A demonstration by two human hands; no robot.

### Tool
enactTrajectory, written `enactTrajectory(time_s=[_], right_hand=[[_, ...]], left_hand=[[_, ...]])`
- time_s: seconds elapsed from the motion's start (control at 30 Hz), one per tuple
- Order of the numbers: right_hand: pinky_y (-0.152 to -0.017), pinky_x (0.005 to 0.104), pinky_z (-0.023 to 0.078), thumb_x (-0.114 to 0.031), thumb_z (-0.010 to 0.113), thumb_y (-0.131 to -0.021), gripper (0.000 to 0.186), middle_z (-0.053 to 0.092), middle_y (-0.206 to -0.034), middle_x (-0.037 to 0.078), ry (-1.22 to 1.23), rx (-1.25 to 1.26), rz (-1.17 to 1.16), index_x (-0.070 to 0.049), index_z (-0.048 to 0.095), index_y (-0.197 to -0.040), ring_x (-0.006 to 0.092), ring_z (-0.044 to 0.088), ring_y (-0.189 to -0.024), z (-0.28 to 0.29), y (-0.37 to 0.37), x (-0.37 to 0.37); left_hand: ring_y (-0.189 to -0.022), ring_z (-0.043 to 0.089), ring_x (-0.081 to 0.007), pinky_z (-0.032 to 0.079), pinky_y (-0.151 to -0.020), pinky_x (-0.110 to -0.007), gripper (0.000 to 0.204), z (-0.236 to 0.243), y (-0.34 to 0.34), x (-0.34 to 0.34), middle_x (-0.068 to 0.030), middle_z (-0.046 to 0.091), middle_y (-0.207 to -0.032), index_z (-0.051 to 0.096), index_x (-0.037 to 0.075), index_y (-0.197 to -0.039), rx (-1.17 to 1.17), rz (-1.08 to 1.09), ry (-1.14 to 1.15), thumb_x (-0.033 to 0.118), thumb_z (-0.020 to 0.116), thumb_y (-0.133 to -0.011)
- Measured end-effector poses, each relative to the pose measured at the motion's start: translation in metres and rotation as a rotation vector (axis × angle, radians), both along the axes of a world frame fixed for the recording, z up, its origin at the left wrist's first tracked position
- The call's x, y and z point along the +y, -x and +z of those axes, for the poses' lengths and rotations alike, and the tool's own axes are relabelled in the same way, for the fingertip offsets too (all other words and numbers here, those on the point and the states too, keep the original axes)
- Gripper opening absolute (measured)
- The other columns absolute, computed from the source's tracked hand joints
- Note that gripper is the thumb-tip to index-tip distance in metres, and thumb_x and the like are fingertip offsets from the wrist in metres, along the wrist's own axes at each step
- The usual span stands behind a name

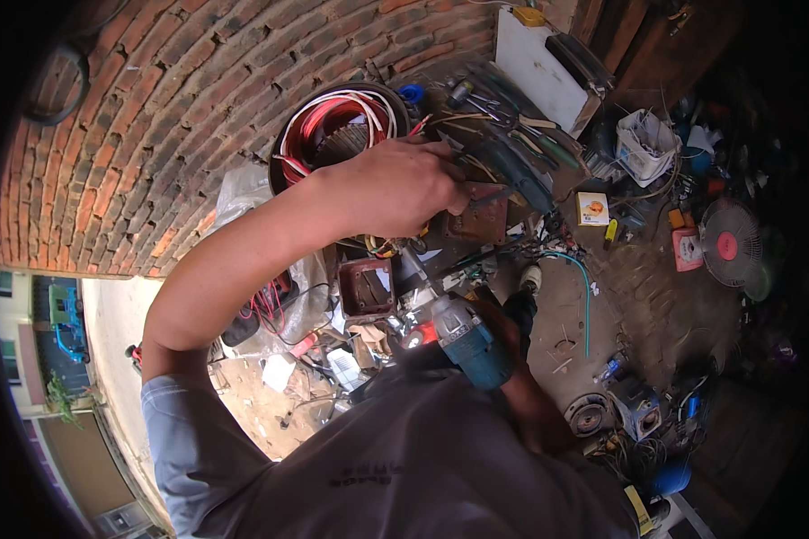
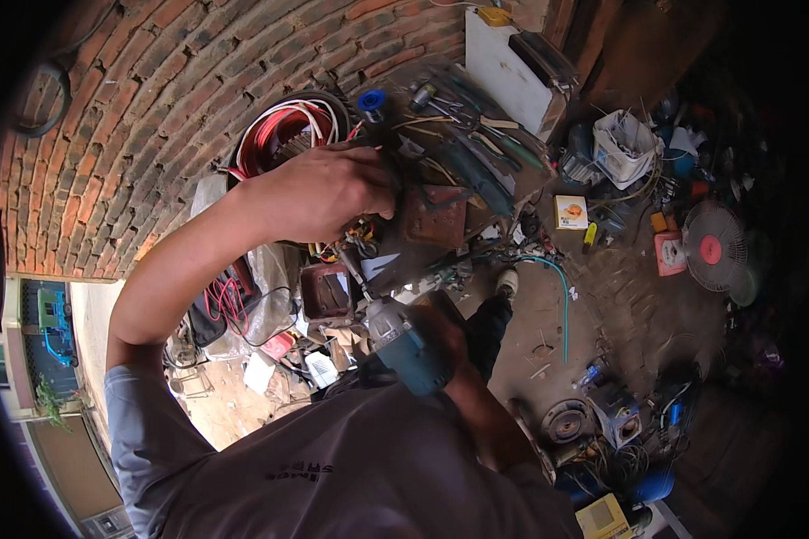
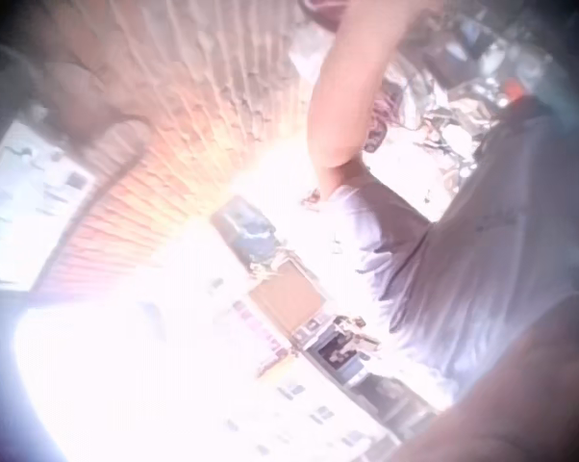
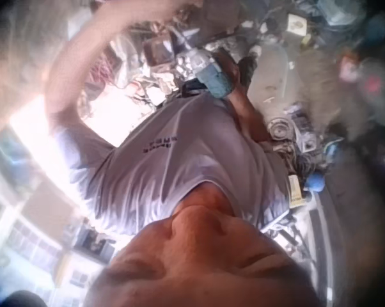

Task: The person puts on a face mask, then uses a power drill to remove screws from a small electronic component. They handle the component and screws by hand, placing the screws on a workbench in a cluttered workshop.

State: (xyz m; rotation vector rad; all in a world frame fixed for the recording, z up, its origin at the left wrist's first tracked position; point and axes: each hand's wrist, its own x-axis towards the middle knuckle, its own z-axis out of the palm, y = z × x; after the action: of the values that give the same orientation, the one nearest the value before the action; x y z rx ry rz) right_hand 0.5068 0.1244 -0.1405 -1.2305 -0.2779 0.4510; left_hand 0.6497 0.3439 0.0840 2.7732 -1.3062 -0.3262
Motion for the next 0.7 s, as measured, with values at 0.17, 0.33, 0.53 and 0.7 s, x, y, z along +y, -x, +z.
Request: enactTrajectory(time_s=[0.17, 0.33, 0.53, 0.7], right_hand=[[-0.079, 0.0331, 0.054, -0.012, 0.077, -0.072, 0.036, 0.067, -0.098, 0.01, -0.155, 0.544, -0.068, -0.004, 0.065, -0.105, 0.0244, 0.066, -0.089, -0.031, 0.019, 0.013], [-0.074, 0.034, 0.054, -0.012, 0.077, -0.072, 0.032, 0.066, -0.095, 0.01, 0.051, -0.165, -0.15, -0.006, 0.065, -0.101, 0.0244, 0.066, -0.086, -0.015, 0.013, 0.013], [-0.071, 0.0331, 0.053, -0.014, 0.078, -0.072, 0.031, 0.065, -0.091, 0.009, 0.226, -0.4, -0.198, -0.007, 0.066, -0.1, 0.024, 0.066, -0.084, 0.004, -0.002, 0.017], [-0.07, 0.0328, 0.054, -0.016, 0.079, -0.073, 0.034, 0.066, -0.091, 0.008, 0.073, -0.215, -0.144, -0.006, 0.065, -0.102, 0.0241, 0.067, -0.08, -0.019, 0.003, 0.023]], left_hand=[[-0.112, 0.055, -0.0289, 0.041, -0.102, -0.042, 0.032, -0.026, -0.027, -0.011, -0.0087, 0.064, -0.112, 0.069, 0.009, -0.099, 0.271, -0.134, -0.466, 0.003, 0.06, -0.069], [-0.107, 0.056, -0.0319, 0.046, -0.094, -0.041, 0.025, -0.036, -0.032, 0.009, -0.0126, 0.064, -0.105, 0.07, 0.006, -0.098, 0.474, -0.073, -0.353, 0.006, 0.061, -0.075], [-0.101, 0.058, -0.0324, 0.047, -0.089, -0.041, 0.015, -0.031, -0.038, 0.01, -0.0142, 0.065, -0.098, 0.068, 0.002, -0.093, 0.571, 0.004, -0.279, 0.007, 0.059, -0.082], [-0.093, 0.06, -0.0328, 0.047, -0.082, -0.041, 0.014, -0.038, -0.04, 0.012, -0.0161, 0.064, -0.091, 0.067, 0.0, -0.09, 0.595, 0.0, -0.257, 0.005, 0.06, -0.08]])
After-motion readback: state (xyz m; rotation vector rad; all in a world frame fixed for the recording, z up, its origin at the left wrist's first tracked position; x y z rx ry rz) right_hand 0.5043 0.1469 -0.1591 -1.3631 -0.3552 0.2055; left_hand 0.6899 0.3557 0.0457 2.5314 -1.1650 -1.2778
